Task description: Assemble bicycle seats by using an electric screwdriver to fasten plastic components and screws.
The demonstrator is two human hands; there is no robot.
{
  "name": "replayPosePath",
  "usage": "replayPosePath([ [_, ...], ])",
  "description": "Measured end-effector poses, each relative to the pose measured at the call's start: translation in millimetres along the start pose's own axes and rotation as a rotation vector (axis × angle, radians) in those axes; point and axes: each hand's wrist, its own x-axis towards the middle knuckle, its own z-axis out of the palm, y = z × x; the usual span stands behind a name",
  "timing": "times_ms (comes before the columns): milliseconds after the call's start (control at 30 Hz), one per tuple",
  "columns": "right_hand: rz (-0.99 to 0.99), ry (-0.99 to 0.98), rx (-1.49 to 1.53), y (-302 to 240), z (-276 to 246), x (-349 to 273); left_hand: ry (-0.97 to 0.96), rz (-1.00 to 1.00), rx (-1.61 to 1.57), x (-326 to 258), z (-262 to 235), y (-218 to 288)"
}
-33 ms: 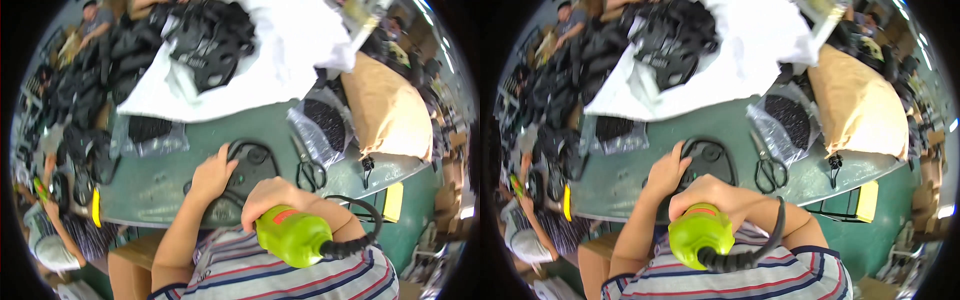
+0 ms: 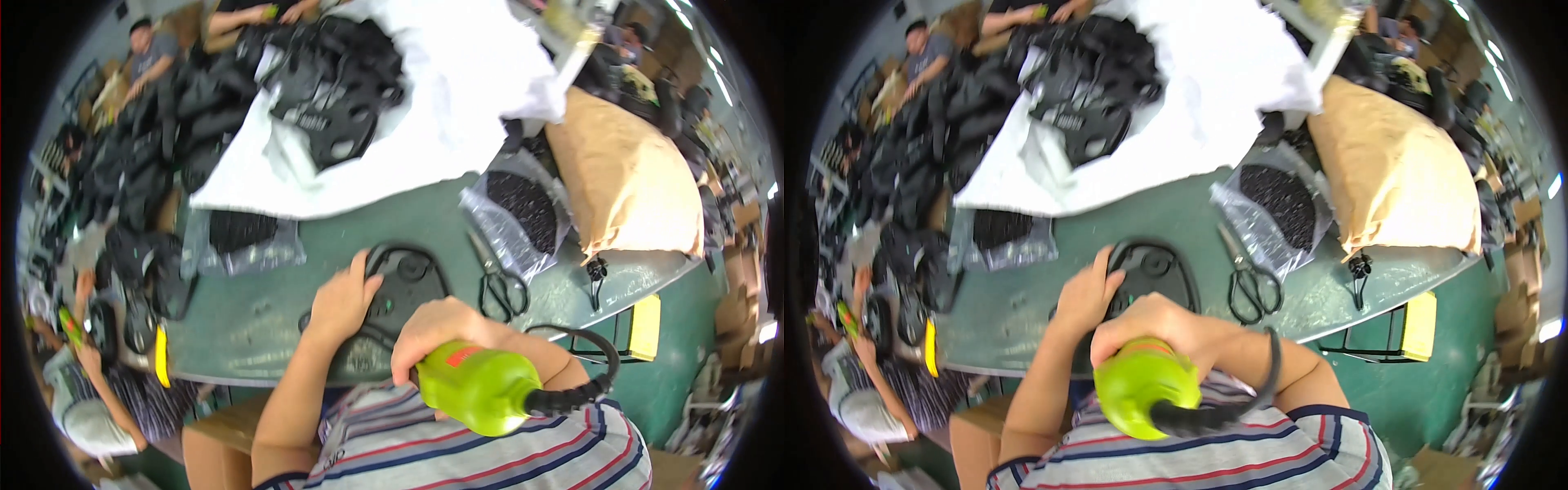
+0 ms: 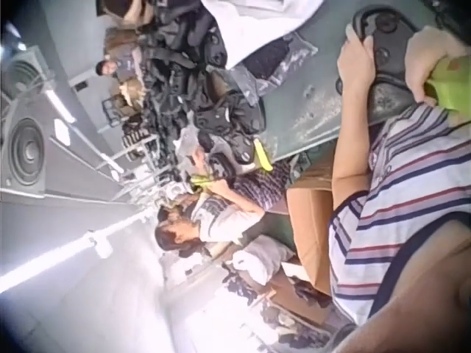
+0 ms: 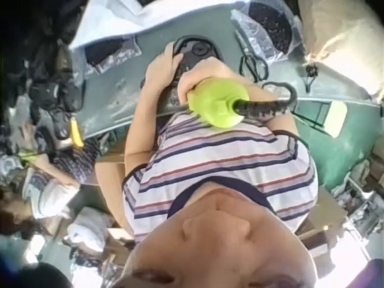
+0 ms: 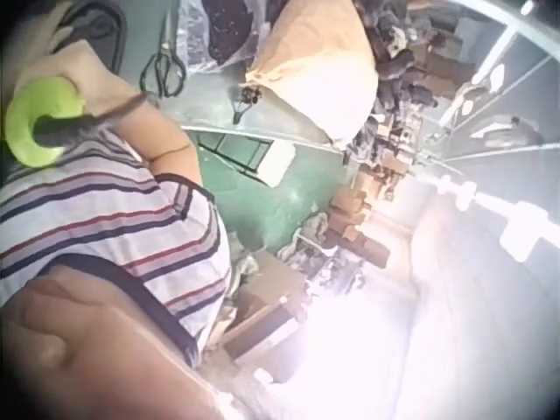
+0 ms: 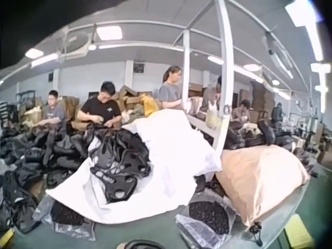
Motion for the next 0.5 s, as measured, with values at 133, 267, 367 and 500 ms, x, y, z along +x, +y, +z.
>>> replayPosePath([
  [133, -0.265, 0.224, 0.021, -30.0, -10.8, -33.9, -0.055, -0.001, -0.012, -6.4, -7.1, 14.8],
  [267, -0.263, 0.253, 0.086, -42.0, -21.5, -66.3, -0.275, 0.161, 0.003, -31.3, -41.1, -0.6],
  [367, -0.289, 0.285, 0.203, -45.2, -19.4, -90.1, -0.113, 0.281, 0.141, -55.3, -28.8, -12.9],
  [500, -0.515, 0.208, 0.323, -46.7, -16.7, -117.6, -0.043, 0.309, 0.119, -45.5, -17.7, 11.1],
])
